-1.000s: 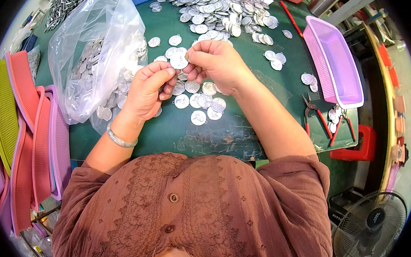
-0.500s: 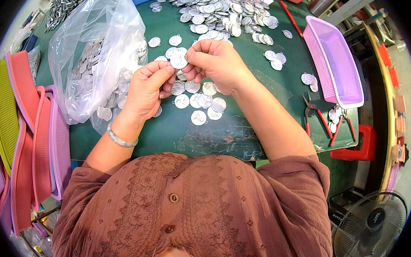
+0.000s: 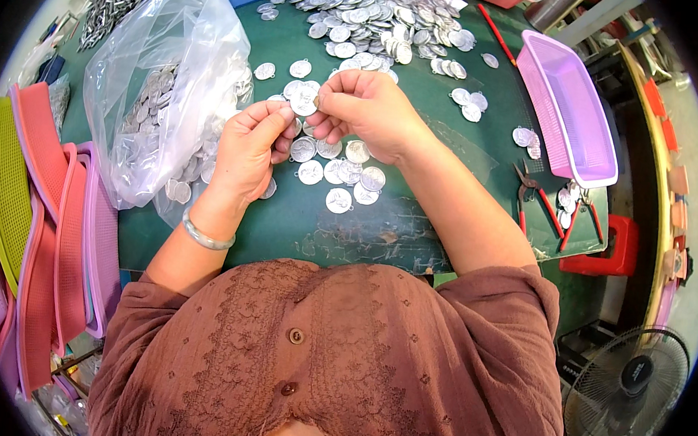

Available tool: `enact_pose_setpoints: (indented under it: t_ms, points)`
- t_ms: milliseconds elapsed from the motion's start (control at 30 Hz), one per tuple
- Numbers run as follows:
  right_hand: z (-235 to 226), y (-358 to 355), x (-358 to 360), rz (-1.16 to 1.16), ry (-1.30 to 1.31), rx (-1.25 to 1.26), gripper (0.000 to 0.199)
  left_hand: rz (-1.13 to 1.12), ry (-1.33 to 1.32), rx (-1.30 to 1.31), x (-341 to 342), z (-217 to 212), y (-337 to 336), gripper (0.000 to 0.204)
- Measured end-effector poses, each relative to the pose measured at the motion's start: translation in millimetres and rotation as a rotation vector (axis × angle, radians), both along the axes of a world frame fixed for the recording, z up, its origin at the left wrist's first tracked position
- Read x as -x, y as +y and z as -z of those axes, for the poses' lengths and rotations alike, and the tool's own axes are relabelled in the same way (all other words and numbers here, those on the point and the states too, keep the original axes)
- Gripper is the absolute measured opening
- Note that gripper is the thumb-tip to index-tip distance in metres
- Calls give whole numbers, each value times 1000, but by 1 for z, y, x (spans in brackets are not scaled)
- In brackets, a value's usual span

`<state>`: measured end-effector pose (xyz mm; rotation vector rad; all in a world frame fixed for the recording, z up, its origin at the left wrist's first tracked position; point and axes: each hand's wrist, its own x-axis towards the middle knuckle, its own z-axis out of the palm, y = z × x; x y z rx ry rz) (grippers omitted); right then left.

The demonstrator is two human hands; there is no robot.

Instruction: The person picks up small, round metal discs from a pile on a green table and attaches small metal rings to them. They use pliers to open and close the rings, securing them to the discs. The person handles the discs and rings by hand, occasionally using the pliers to manipulate the metal components.

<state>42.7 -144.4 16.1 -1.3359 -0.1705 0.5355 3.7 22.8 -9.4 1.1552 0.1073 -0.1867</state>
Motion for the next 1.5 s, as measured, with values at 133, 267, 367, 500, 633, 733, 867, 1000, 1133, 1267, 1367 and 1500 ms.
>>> enact_pose_setpoints:
  t_ms: [133,267,367,500,633,733,867,1000,1133,1267,1367,1500]
  points:
    - [0,0,0,-9,12,8,11,3,-12,-5,0,0,1,7]
    - [2,1,0,4,33,-23,7,2,-24,27,0,-2,1,7]
    - [4,3,1,28,57,-49,7,13,-18,74,0,1,2,7]
    - [5,5,2,47,69,-57,8,23,10,122,-2,1,4,9]
    - [4,5,2,56,70,-57,9,27,29,130,-2,-1,4,9]
    - [4,5,2,49,73,-61,9,26,35,139,-2,-2,3,9]
    - [7,4,1,15,94,-79,10,39,40,158,-2,-1,4,8]
    - [10,3,0,-31,170,-113,11,49,43,166,-2,-1,4,7]
    - [10,2,-1,-61,233,-144,6,64,38,173,-2,-1,5,6]
    - [13,1,-3,-92,242,-148,5,71,37,182,-2,-1,5,6]
    - [14,1,-3,-97,251,-151,6,74,29,189,-2,0,5,6]
    - [13,1,-3,-101,264,-159,6,69,30,202,-1,-1,5,6]
